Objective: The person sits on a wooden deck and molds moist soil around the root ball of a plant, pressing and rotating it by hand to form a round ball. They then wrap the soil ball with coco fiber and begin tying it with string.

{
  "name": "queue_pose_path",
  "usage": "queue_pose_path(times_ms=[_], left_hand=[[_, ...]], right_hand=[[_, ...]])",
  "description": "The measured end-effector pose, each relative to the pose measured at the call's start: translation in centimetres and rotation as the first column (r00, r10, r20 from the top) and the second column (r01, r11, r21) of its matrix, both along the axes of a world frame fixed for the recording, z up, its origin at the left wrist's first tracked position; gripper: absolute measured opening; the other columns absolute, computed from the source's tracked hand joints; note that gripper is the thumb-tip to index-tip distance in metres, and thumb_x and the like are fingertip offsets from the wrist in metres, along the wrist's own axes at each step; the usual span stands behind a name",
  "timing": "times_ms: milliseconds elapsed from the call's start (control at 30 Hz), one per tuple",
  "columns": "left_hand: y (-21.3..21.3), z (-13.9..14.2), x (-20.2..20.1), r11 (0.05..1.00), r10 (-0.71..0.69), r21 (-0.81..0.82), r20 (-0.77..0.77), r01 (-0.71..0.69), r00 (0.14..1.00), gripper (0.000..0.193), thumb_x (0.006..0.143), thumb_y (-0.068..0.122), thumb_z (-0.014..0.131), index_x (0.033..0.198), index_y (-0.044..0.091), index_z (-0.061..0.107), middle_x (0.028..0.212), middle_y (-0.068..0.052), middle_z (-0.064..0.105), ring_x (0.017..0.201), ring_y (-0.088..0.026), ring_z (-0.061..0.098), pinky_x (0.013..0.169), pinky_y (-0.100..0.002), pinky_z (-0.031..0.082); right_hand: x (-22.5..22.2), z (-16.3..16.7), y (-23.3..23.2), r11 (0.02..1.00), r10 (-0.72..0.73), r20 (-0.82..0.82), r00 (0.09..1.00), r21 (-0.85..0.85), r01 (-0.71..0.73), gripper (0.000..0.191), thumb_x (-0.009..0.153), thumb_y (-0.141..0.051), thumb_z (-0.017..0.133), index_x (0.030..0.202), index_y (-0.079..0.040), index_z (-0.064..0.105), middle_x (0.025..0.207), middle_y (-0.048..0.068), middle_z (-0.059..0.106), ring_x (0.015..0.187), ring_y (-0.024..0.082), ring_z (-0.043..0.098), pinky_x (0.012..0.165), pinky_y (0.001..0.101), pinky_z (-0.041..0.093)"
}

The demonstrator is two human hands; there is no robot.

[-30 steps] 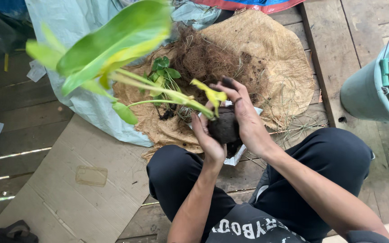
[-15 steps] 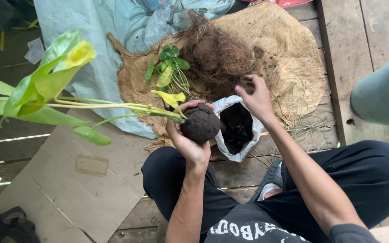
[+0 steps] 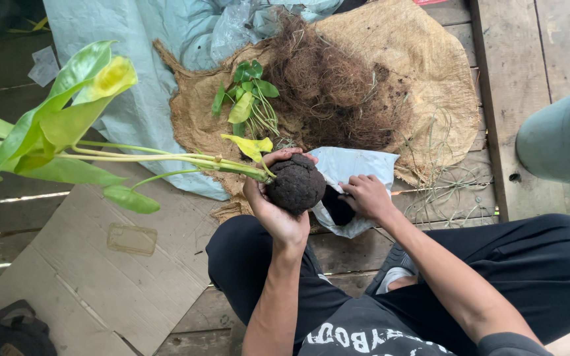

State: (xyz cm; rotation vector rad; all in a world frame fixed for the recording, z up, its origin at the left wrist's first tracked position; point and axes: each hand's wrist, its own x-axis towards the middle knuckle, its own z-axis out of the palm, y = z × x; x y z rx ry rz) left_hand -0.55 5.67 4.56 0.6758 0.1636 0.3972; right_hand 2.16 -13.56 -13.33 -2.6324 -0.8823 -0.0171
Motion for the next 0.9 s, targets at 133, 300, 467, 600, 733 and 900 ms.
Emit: queue_pose_path(times_ms=[133, 300, 467, 600, 733, 900], left_hand=[[-0.4, 0.2, 0.0, 0.999, 0.001, -0.047, -0.022, -0.002, 1.0, 0.054, 0.111, 0.04, 0.032, 0.104, -0.004, 0.063, 0.107, -0.021, 0.066, 0.099, -0.035, 0.068, 0.093, -0.054, 0.059], [-1.0, 0.5, 0.0, 0.995, -0.015, -0.103, -0.05, 0.01, 0.999, 0.055, 0.109, 0.04, 0.031, 0.104, -0.004, 0.063, 0.107, -0.021, 0.066, 0.098, -0.034, 0.067, 0.09, -0.053, 0.059], [-1.4, 0.6, 0.4, 0.995, -0.068, -0.08, -0.012, 0.067, 0.998, 0.053, 0.111, 0.038, 0.031, 0.104, -0.004, 0.063, 0.106, -0.022, 0.066, 0.097, -0.035, 0.066, 0.092, -0.053, 0.058], [-1.7, 0.3, 0.5, 0.989, -0.11, -0.101, -0.019, 0.108, 0.994, 0.054, 0.111, 0.039, 0.03, 0.102, -0.004, 0.062, 0.105, -0.022, 0.066, 0.098, -0.035, 0.067, 0.095, -0.051, 0.057], [-1.9, -0.5, 1.1, 0.982, -0.14, -0.136, -0.069, 0.129, 0.988, 0.055, 0.109, 0.04, 0.03, 0.102, -0.004, 0.063, 0.104, -0.021, 0.067, 0.097, -0.035, 0.068, 0.095, -0.05, 0.057], [-2.1, -0.9, 1.4, 0.984, -0.151, -0.112, -0.121, 0.138, 0.981, 0.055, 0.109, 0.04, 0.03, 0.102, -0.003, 0.064, 0.102, -0.022, 0.068, 0.093, -0.037, 0.069, 0.092, -0.048, 0.057]], right_hand=[[3.0, 0.8, -0.1, 0.973, -0.23, -0.164, 0.959, -0.06, 0.223, 0.038, 0.089, -0.05, 0.074, 0.092, -0.014, 0.082, 0.102, 0.011, 0.072, 0.093, 0.026, 0.067, 0.079, 0.0423, 0.053], [9.5, 0.7, -0.2, 0.807, -0.499, -0.339, 0.797, 0.154, 0.57, 0.037, 0.099, -0.04, 0.067, 0.12, -0.01, 0.074, 0.127, 0.013, 0.067, 0.104, 0.027, 0.07, 0.091, 0.0421, 0.056], [17.5, 1.1, -0.1, 0.848, -0.464, -0.174, 0.869, 0.197, 0.492, 0.061, 0.094, -0.029, 0.075, 0.145, -0.004, 0.055, 0.152, 0.024, 0.046, 0.129, 0.036, 0.054, 0.106, 0.0523, 0.045], [21.9, 1.4, 0.2, 0.899, -0.432, -0.141, 0.891, 0.008, 0.438, 0.088, 0.081, -0.036, 0.084, 0.151, -0.001, 0.043, 0.147, 0.025, 0.049, 0.128, 0.039, 0.048, 0.105, 0.0531, 0.039], [23.2, 0.6, 0.7, 0.911, -0.409, -0.411, 0.814, -0.135, 0.39, 0.056, 0.089, -0.036, 0.079, 0.138, -0.014, 0.063, 0.122, 0.013, 0.073, 0.111, 0.023, 0.068, 0.114, 0.0421, 0.043], [23.3, 0.9, -0.1, 0.944, -0.285, 0.023, 0.958, 0.181, 0.277, 0.016, 0.096, -0.021, 0.078, 0.106, -0.009, 0.075, 0.1, 0.006, 0.067, 0.097, 0.023, 0.057, 0.089, 0.0434, 0.049]])
